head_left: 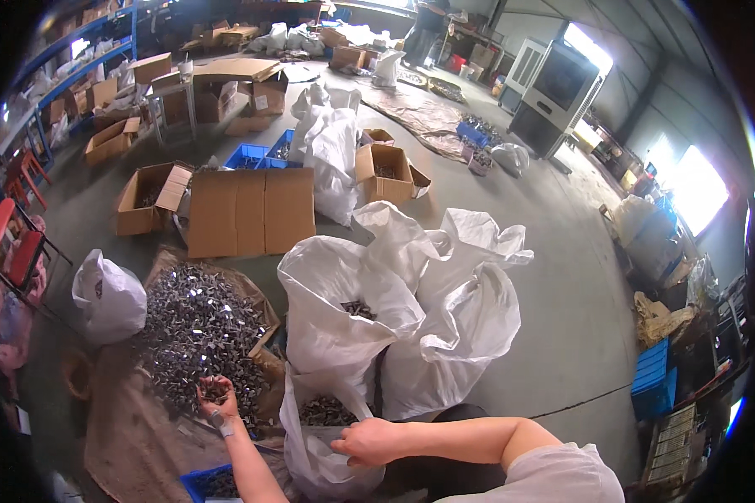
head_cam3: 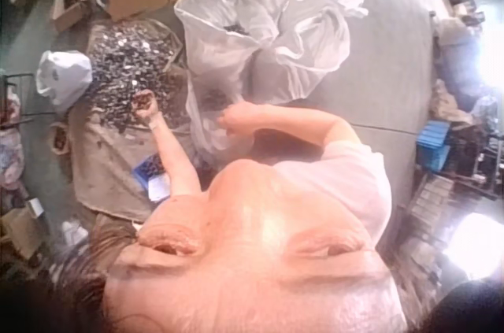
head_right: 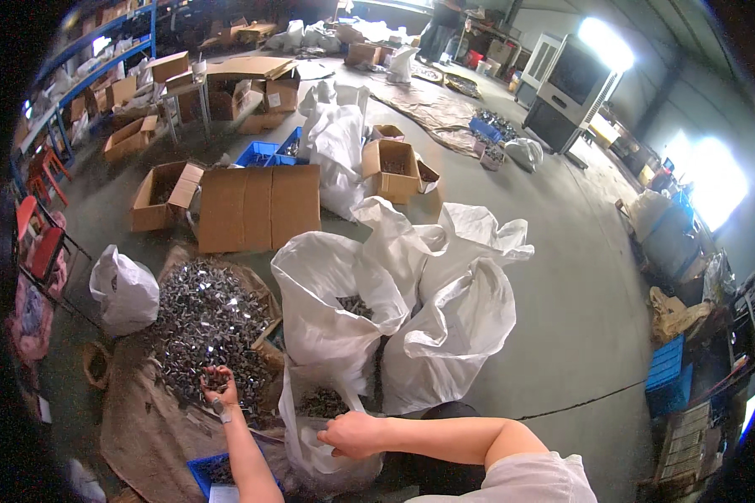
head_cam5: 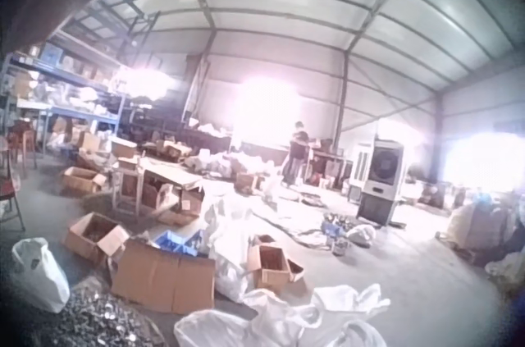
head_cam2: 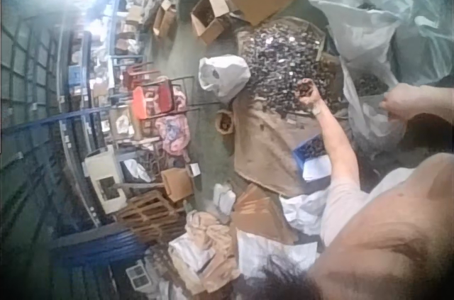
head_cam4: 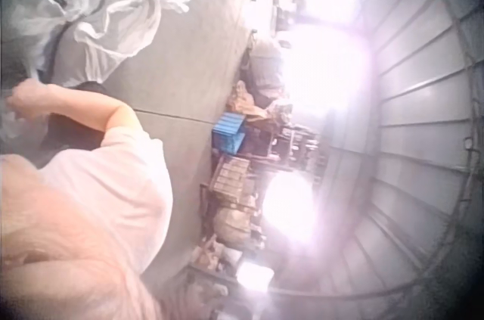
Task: The person sits on the floor and sorts small metal parts from a large pile into a white sack. They pick up handfuls of parts, inspect them in their hands, and transfer them into the sack. Another person is visible nearby, also sorting parts into a blue bin.
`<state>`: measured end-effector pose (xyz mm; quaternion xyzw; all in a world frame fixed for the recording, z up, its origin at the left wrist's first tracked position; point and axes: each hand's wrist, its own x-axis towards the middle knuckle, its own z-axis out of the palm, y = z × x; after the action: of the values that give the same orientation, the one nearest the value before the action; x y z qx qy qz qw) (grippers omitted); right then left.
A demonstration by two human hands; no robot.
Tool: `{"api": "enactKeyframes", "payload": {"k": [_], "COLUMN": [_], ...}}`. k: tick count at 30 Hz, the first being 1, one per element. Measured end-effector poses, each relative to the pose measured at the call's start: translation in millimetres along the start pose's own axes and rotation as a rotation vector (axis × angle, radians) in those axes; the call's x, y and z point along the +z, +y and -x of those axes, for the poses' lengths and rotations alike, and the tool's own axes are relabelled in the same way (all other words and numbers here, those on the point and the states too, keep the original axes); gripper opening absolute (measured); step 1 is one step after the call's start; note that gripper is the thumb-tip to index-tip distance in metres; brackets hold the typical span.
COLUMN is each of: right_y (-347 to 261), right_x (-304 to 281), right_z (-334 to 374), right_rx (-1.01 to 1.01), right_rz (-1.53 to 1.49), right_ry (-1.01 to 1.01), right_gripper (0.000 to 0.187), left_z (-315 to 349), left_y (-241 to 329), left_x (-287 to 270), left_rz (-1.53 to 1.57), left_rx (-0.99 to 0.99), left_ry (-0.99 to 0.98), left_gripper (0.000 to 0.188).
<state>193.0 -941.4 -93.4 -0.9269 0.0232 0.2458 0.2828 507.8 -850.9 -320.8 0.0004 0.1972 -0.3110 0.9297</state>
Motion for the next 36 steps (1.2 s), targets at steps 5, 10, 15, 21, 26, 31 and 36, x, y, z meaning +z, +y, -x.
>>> {"api": "enactKeyframes", "payload": {"k": [5,10,15,21,26,31,36], "right_y": [-6.6,-10.2,-21.9,-9.0,-32.8,-39.0,-76.0], "right_x": [-5.1,-8.1,-14.1,10.2,16.5,53.1,87.7], "right_z": [4.3,7.3,5.5,10.5,23.1,64.1,116.7], "right_rx": [-0.016,0.002,-0.085,-0.086,-0.139,-0.218,-0.074], "right_rz": [-0.012,-0.015,0.07,0.057,-0.073,-1.011,-1.329], "right_ry": [0.034,0.056,0.108,0.222,0.369,0.624,0.585], "right_gripper": [0.034,0.035,0.033,0.034,0.039,0.022,0.031], "left_z": [6.3,28.9,53.8,155.0,248.0,332.5,396.3], "left_y": [14.2,15.1,31.5,-13.8,-33.1,-82.5,-87.0], "left_x": [-1.7,12.3,26.4,53.0,72.4,104.1,108.8], "left_rz": [0.136,0.118,-0.124,0.017,-0.202,-0.104,-0.066], "left_rx": [-0.08,-0.04,0.065,-0.079,-0.117,-0.161,-0.303], "left_ry": [-0.071,-0.107,-0.251,-0.123,-0.407,-0.37,-0.337], "left_gripper": [0.02,0.025,0.025,0.029,0.046,0.061,0.061]}}
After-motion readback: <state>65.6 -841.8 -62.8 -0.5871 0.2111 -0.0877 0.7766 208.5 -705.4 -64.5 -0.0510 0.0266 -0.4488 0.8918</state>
